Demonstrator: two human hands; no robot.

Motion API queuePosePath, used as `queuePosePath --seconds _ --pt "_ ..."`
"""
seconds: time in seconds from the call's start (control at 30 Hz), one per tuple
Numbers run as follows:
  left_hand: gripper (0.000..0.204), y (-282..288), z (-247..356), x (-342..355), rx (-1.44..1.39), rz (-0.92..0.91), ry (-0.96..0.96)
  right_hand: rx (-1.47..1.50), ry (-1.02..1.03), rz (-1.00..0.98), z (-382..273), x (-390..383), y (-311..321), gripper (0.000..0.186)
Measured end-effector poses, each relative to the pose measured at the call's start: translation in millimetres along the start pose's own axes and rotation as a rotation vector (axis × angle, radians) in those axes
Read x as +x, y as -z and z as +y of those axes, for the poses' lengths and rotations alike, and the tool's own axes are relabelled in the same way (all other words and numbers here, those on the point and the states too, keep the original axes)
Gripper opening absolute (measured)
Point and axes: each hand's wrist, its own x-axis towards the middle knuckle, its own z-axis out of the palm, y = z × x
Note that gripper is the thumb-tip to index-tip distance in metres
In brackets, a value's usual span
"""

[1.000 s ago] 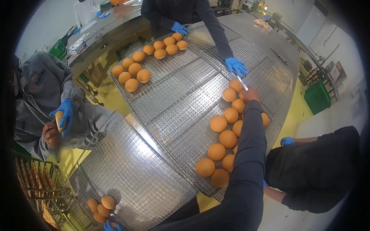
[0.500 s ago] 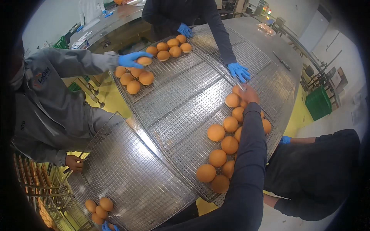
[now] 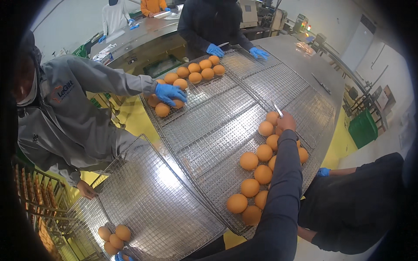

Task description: The person uses a small knife to score the bottom of bread rolls, then places them onto metal cooling racks organized on a table.

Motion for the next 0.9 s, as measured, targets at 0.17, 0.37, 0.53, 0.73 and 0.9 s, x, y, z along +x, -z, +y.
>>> queuePosePath --seconds 0.17,0.37,0.53,0.73,0.9 --pt "0.059 9 12 -9 -0.005 0.050 0.072 0.230 0.093 0.162 -50 -36 14 0.021" --pt "0.070 3 10 -9 -0.291 0.065 0.190 0.700 0.341 -0.055 -103 -131 50 0.014" --pt "0.075 22 39 -1 -0.467 0.084 0.340 0.983 0.385 -0.441 -147 -246 106 0.009" --pt "0.078 -31 6 -27 -0.573 0.245 0.261 0.807 0.549 -0.870 -161 -339 115 0.009" --pt "0.090 -25 10 -22 -0.588 0.189 0.482 0.872 0.150 -1.306 -166 -444 77 0.012"
